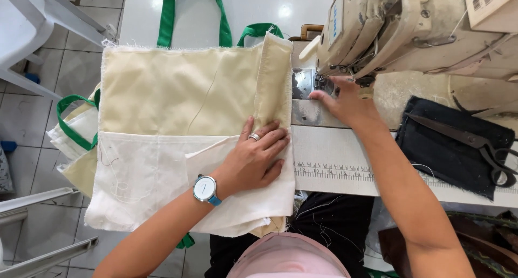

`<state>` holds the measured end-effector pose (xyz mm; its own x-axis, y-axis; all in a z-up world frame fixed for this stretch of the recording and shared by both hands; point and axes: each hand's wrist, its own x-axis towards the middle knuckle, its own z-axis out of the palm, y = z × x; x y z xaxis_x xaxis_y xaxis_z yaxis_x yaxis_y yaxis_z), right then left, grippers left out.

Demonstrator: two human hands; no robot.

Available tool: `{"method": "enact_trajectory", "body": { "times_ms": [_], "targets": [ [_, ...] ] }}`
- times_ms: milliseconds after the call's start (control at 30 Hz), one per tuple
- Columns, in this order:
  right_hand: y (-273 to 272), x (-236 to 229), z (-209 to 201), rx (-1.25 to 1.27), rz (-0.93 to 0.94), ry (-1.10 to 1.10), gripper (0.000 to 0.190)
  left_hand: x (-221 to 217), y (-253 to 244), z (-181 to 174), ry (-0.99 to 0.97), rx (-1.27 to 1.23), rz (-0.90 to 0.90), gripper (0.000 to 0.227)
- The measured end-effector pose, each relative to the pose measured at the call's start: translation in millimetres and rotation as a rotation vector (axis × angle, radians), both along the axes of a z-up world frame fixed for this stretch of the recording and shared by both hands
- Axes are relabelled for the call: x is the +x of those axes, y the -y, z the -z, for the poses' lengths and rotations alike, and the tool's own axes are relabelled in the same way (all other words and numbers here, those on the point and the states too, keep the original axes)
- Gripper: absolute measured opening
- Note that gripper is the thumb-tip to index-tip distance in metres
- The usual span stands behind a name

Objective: A person is aligning fabric components for a bag at a sewing machine and using scissors to trim excess material.

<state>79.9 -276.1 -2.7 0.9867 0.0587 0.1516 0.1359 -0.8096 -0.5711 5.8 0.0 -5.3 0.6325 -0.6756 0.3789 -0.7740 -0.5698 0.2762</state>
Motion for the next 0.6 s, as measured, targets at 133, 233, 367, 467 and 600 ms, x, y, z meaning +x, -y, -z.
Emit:
{"method": "enact_trajectory", "body": {
  "times_ms": [133, 233, 367, 467, 600],
  "targets": [
    [19.2, 10.0, 39.9, -0.236, 0.012, 0.213, 0.012, 0.9, 0.0, 5.7, -0.013, -0.016, -0.001, 0.044],
    [19.0, 0.6, 32.6, -0.288, -0.054, 0.539, 0.011, 0.6, 0.9, 5.5, -0.016, -0.005, -0.001, 0.045],
    [7.8, 2.0, 14.8, -0.460, -0.170, 0.720, 0.014, 9.3, 5.5, 0.6, -0.025, -0.010, 0.008, 0.044],
    [9.1, 0.5, 19.2, -0.458, -0.155, 0.648, 0.010, 26.0, 17.9, -3.0, -0.027, -0.030, 0.018, 0.043],
    [27.1, 3.0, 39.8, -0.164, -0.075, 0.414, 0.012, 57.9, 42.9, 4.8, -0.013, -0.070, 0.045, 0.043]
  ]
}}
